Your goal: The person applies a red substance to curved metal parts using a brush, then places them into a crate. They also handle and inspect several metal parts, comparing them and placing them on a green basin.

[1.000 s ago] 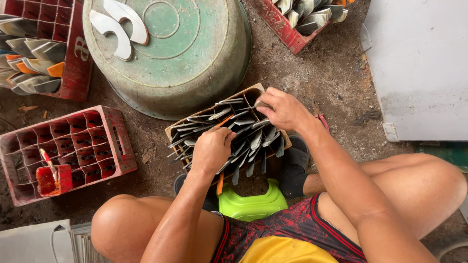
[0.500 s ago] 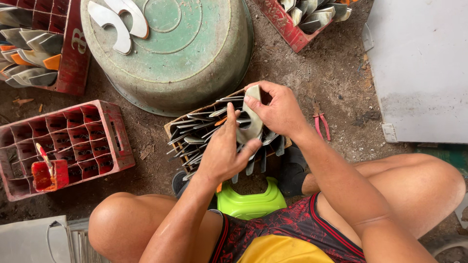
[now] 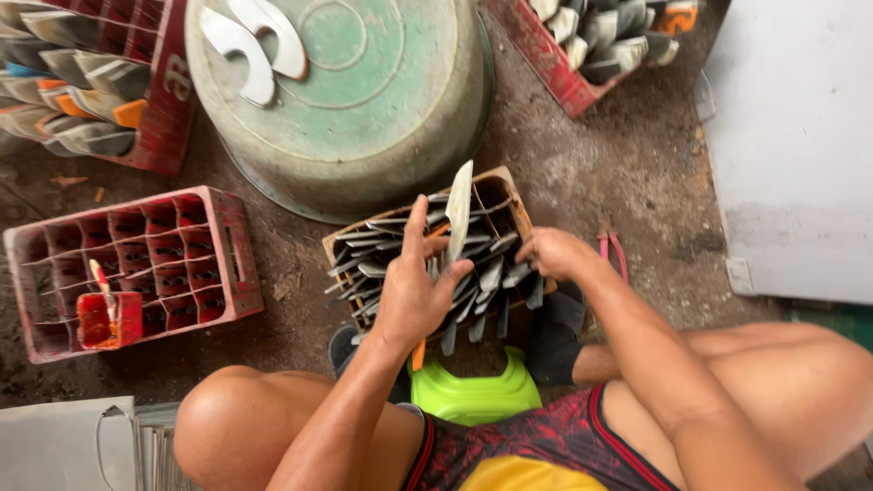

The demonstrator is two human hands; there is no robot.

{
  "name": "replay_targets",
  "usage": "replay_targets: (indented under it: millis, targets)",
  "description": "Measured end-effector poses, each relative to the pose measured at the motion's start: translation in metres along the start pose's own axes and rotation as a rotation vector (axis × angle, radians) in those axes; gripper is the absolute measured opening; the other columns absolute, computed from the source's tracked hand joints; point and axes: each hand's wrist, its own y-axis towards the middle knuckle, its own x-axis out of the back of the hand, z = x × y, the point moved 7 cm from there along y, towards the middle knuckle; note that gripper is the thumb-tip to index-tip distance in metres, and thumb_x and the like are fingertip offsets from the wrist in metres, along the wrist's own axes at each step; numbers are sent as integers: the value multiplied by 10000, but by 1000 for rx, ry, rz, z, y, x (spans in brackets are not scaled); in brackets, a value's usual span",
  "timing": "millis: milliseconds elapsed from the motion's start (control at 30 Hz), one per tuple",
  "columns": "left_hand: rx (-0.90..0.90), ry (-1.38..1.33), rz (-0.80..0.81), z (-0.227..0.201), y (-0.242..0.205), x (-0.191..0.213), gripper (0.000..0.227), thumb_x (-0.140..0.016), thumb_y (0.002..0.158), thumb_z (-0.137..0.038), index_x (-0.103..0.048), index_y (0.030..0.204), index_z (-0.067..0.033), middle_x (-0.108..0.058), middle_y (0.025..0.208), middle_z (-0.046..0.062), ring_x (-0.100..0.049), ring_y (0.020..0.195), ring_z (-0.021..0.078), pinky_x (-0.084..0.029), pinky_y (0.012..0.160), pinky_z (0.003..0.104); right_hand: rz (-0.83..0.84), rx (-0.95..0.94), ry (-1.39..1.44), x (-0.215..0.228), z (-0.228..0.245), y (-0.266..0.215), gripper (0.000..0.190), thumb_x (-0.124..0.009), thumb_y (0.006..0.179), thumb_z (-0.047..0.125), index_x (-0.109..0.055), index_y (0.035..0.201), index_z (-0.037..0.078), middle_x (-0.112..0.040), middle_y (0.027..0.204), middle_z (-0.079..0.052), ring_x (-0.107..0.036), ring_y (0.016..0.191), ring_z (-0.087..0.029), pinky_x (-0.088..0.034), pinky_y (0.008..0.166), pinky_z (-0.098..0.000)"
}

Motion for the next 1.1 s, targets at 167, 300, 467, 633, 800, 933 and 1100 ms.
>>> replay_targets:
  millis: [167, 300, 467, 633, 800, 933, 1100]
  targets:
    - [117, 40, -15, 1, -3, 3, 917, -886, 763, -182, -336, 1481, -32, -736, 969, 195, -729, 804, 319, -568, 704, 414, -70, 42, 78, -14, -12, 3, 223, -698, 846, 64, -799, 1022, 155, -751, 1124, -67, -681, 1089, -287, -546, 940, -406]
    - [41, -42, -90, -7, -3, 11, 783, -838, 851, -168, -350, 1439, 4, -718, 1018, 165, -718, 862, 254, -565, 718, 379, -203, 88, 82, 0, 9, -7, 178, -684, 893, 77, -734, 1063, 100, -717, 989, -121, -636, 1037, -322, -525, 918, -435]
    - [9, -67, -159, -7, -5, 17, 711, -806, 879, -137, -383, 1434, 2, -710, 1053, 161, -698, 907, 255, -566, 740, 359, -443, 224, 29, 21, 36, -19, 201, -625, 900, 16, -685, 1082, 77, -710, 1009, -97, -616, 1016, -276, -513, 951, -414]
    - [-40, -39, -186, -13, -5, 23, 668, -795, 882, -131, -408, 1411, 4, -707, 1074, 157, -688, 929, 270, -556, 764, 384, -630, 356, -106, 20, 63, -35, 328, -597, 806, -39, -688, 1106, 59, -671, 1049, -113, -600, 1036, -300, -524, 927, -403]
    - [-103, -87, -268, -9, -11, 22, 433, -614, 1024, -141, -433, 1397, -16, -717, 1076, 145, -657, 879, 247, -527, 788, 381, -515, 452, -198, -7, 90, -29, 342, -594, 820, -4, -725, 1113, 116, -593, 956, -140, -612, 905, -301, -540, 780, -409]
    - [146, -624, -228, 17, 0, 14, 341, -483, 1101, -229, -445, 1356, -5, -694, 998, 121, -642, 719, 153, -565, 652, 290, -473, 581, -237, -7, 100, -18, 367, -591, 802, 24, -708, 1136, 121, -610, 909, -103, -627, 915, -321, -542, 793, -439]
    - [384, -916, -279, 29, -2, 31, 505, -704, 900, -109, -422, 1315, -53, -694, 846, 153, -617, 507, 157, -516, 445, 319, -285, 323, -49, 5, 81, 0, 149, -626, 943, 209, -678, 1054, 124, -632, 828, -135, -617, 847, -339, -515, 769, -474]
